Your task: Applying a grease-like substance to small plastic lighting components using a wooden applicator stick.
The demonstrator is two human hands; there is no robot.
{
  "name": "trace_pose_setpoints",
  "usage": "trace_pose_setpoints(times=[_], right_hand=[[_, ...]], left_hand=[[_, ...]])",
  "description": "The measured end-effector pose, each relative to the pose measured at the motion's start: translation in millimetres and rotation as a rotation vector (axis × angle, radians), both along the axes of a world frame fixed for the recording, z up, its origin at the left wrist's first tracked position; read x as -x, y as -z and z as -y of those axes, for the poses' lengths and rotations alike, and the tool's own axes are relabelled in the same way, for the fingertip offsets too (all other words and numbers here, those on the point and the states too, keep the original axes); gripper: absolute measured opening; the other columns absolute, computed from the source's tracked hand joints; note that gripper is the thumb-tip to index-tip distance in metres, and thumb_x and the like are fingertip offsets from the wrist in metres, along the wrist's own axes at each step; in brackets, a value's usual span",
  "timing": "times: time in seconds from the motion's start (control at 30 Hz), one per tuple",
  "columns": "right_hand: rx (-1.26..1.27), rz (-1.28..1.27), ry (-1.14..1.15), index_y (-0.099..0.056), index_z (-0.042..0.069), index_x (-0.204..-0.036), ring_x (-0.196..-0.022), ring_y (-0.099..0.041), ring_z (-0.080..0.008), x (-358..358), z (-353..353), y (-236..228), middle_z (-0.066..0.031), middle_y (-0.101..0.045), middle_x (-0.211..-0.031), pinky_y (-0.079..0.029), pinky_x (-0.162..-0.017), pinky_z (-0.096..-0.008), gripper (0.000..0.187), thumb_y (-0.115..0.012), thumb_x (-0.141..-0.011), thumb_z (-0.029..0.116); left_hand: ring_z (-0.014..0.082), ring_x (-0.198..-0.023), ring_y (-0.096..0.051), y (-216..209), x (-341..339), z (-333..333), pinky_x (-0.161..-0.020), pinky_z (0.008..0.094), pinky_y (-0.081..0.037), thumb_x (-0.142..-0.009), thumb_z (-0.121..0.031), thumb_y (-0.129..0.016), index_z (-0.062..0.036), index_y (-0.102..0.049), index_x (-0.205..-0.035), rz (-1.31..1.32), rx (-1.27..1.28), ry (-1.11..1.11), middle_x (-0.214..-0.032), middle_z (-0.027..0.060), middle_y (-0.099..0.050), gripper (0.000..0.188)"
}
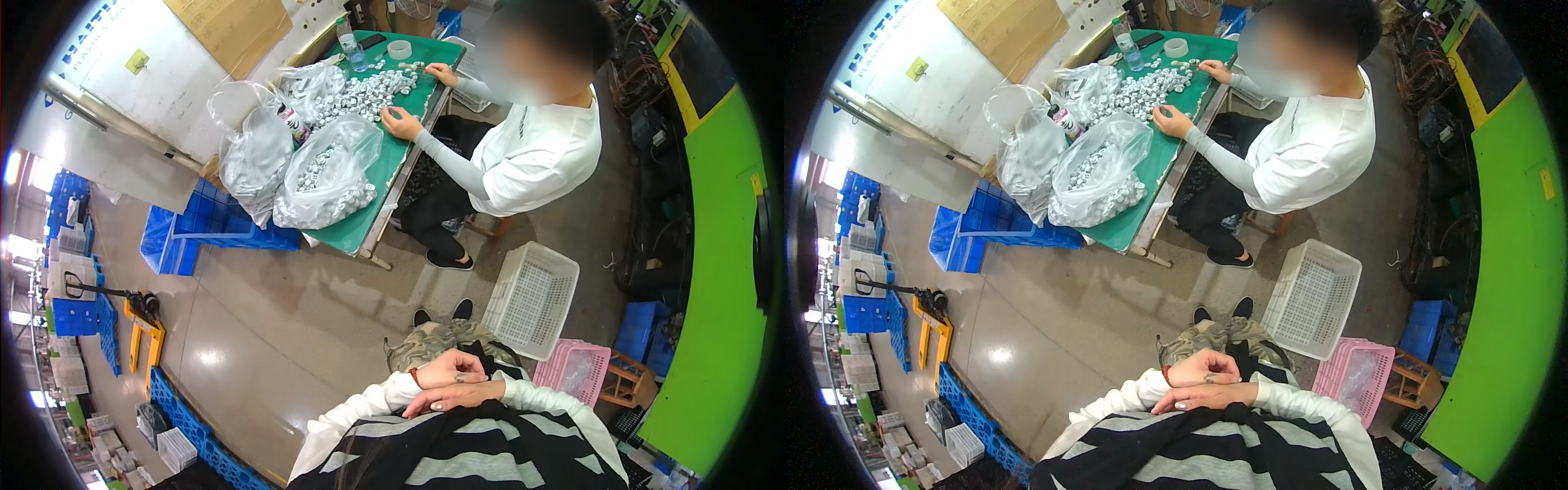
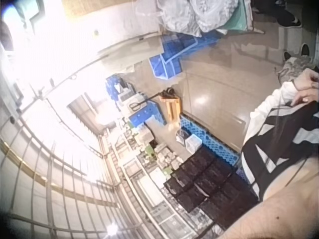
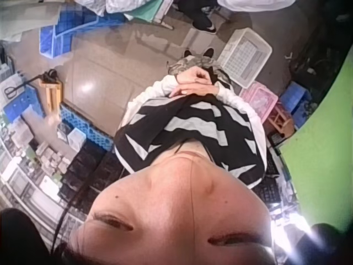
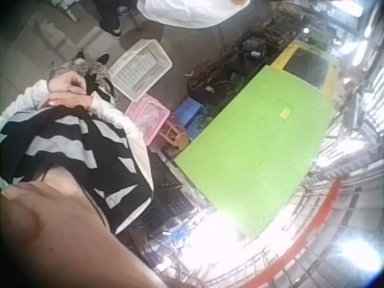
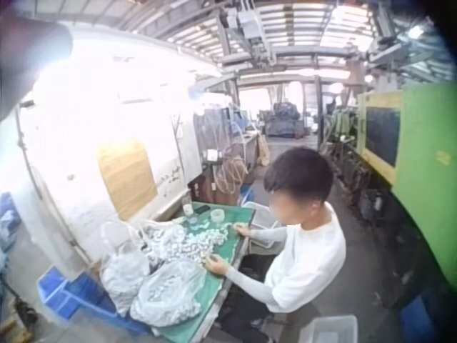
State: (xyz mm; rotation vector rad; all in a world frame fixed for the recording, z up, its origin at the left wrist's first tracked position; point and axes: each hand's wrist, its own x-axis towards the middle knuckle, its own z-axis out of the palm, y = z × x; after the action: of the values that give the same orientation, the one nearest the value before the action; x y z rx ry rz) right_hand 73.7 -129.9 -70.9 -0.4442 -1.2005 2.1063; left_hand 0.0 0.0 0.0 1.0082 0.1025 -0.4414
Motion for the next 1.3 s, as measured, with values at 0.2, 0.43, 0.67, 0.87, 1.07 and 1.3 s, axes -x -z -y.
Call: trace_pose_setpoints(times=[0.2,0.43,0.67,0.87,1.07,1.3], right_hand=[[-0.037,0.067,0.044,-0.031,-0.006,-0.135,-0.113,-0.051,-0.0207,-6,-19,-56,-0.0173,-0.045,-0.129,-0.041,-0.096,-0.0278,0.042,-0.037,-0.098,0.013],[0.38,0.052,0.463,-0.057,-0.004,-0.107,-0.094,-0.061,-0.0164,-42,-2,-115,-0.0111,-0.063,-0.101,-0.045,-0.092,-0.0294,0.025,-0.043,-0.097,0.014],[0.602,1.437,1.013,-0.055,0.004,-0.114,-0.086,-0.064,-0.0313,-44,270,75,-0.0165,-0.065,-0.093,-0.047,-0.079,-0.0422,0.033,-0.05,-0.09,0.027],[0.652,1.435,0.915,-0.056,0.004,-0.113,-0.086,-0.064,-0.0318,-34,280,84,-0.0172,-0.065,-0.093,-0.047,-0.079,-0.0425,0.034,-0.05,-0.089,0.028],[0.674,1.435,0.775,-0.057,0.004,-0.113,-0.087,-0.064,-0.0324,-24,302,85,-0.018,-0.065,-0.093,-0.047,-0.079,-0.0429,0.035,-0.05,-0.089,0.029],[0.711,1.435,0.633,-0.057,0.004,-0.112,-0.087,-0.064,-0.033,-21,311,81,-0.0189,-0.065,-0.094,-0.048,-0.078,-0.0433,0.036,-0.051,-0.088,0.03]], left_hand=[[0.007,-0.081,-0.055,-22,-7,8,-0.074,0.0236,-0.045,-0.089,-0.017,-0.062,-0.0021,-0.06,-0.092,0.047,0.106,-0.082,-0.087,0.001,-0.062,0.015],[0.0087,-0.081,-0.055,46,17,11,-0.075,0.0239,-0.045,-0.09,-0.015,-0.06,-0.0028,-0.061,-0.103,-0.019,-0.081,-0.195,-0.093,0.0015,-0.061,0.018],[0.0289,-0.085,-0.056,110,45,14,-0.077,0.0367,-0.046,-0.079,-0.02,-0.065,-0.0004,-0.058,-0.107,-0.026,-0.602,-0.103,-0.096,0.016,-0.058,0.035],[0.0403,-0.091,-0.058,90,15,7,-0.075,0.0449,-0.046,-0.077,-0.026,-0.065,0.0026,-0.058,-0.097,0.22,-0.764,-0.053,-0.093,0.0243,-0.06,0.035],[0.0414,-0.091,-0.06,160,1,30,-0.074,0.0467,-0.048,-0.076,-0.031,-0.059,0.0005,-0.062,-0.098,0.02,-0.8,0.34,-0.094,0.0285,-0.061,0.038],[0.0381,-0.098,-0.059,130,-8,30,-0.083,0.0441,-0.046,-0.088,-0.035,-0.048,-0.0093,-0.058,-0.114,0.152,-0.741,0.367,-0.106,0.0205,-0.063,0.037]])
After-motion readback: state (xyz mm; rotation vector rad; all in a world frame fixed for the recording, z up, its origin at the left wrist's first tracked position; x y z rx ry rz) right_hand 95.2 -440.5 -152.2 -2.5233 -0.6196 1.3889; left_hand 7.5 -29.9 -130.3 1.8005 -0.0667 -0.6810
